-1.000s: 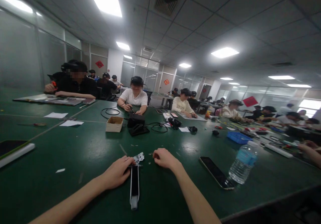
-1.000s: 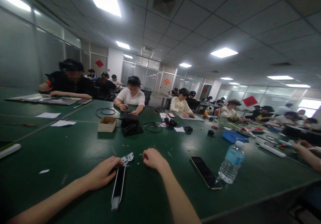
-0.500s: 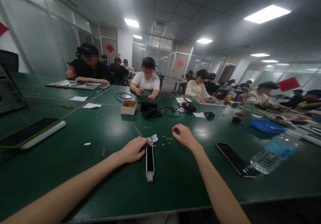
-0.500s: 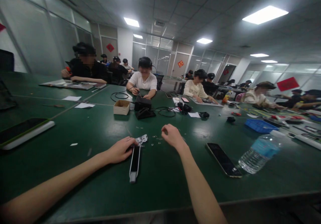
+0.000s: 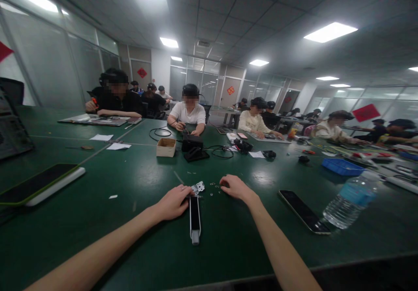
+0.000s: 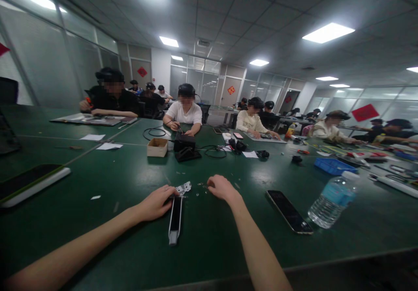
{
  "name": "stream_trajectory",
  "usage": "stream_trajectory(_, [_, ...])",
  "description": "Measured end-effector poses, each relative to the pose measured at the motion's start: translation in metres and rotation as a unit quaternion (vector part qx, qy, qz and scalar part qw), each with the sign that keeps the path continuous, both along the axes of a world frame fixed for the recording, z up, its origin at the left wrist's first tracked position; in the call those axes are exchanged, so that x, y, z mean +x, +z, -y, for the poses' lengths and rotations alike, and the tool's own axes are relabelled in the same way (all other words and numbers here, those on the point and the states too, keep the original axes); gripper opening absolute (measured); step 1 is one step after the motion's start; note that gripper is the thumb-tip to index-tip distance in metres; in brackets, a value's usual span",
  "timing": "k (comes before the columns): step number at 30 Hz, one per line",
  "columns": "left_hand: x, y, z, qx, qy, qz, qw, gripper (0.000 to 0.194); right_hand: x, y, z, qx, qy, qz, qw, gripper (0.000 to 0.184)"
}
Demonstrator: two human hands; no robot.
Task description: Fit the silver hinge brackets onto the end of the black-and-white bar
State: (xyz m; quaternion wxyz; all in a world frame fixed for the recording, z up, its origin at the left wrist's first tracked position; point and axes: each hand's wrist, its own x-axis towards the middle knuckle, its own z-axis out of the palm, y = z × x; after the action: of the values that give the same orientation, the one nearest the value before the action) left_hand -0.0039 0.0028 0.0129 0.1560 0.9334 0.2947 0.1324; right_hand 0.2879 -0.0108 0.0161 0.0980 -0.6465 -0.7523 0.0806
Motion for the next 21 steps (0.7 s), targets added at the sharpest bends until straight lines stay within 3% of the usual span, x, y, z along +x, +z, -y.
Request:
stream_trajectory(13, [-0.0005,-0.0040,-0.0020,0.004,-0.010,0.012,1.000,0.027,-0.0071,-0.0047,-0.0035,-0.013,0.006,0.014,1.000,0.015])
stream_trajectory(21, [-0.0007,-0.0077,-0.0040,0.011,-0.005,0.008,1.000,0.028,-0.0003,-0.0047,-0.0038,-0.018,0.000,0.023,1.000,0.022])
